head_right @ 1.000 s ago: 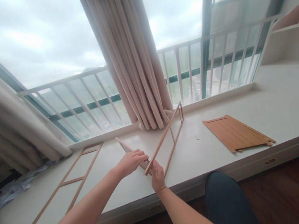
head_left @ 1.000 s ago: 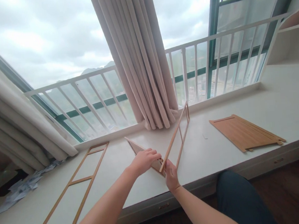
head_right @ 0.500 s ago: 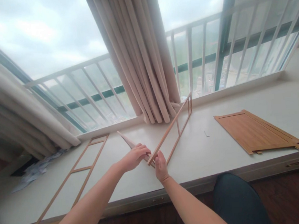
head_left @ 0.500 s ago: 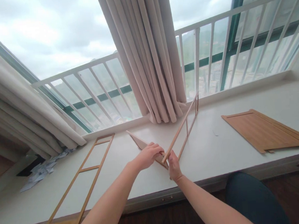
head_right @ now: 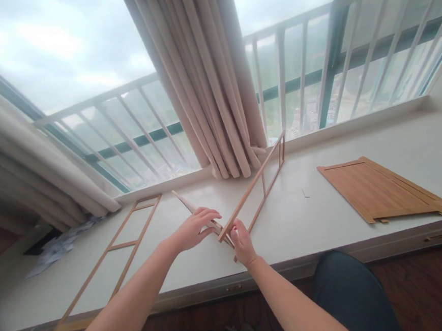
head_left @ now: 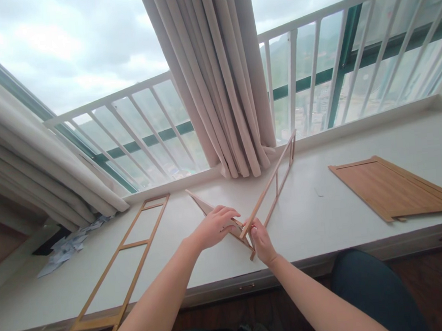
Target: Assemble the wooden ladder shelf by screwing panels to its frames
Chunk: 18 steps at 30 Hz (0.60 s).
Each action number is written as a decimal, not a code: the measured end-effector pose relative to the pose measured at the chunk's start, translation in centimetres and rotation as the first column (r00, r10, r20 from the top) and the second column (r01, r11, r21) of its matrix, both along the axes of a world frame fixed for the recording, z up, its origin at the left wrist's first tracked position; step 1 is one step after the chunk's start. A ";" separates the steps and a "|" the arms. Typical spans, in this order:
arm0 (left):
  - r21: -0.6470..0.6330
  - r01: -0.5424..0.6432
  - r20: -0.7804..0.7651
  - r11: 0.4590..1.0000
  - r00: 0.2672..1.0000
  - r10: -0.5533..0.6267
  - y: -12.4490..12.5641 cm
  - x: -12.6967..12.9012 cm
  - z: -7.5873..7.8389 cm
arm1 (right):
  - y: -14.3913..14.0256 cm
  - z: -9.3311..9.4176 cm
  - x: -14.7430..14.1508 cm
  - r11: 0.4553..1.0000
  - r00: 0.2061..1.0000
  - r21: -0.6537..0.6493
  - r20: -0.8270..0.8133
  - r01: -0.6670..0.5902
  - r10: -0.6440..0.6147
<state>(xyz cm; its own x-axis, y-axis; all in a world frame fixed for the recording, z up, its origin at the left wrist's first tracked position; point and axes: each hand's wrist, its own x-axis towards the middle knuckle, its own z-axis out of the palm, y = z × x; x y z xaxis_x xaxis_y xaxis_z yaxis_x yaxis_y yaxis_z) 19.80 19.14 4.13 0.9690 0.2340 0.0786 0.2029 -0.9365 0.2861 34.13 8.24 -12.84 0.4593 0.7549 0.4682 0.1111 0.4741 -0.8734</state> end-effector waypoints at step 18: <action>0.047 0.003 0.019 0.999 1.000 -0.004 0.4 -0.5 -0.3 | 0.3 0.6 0.1 0.996 0.995 -0.059 0.072 -0.063 0.068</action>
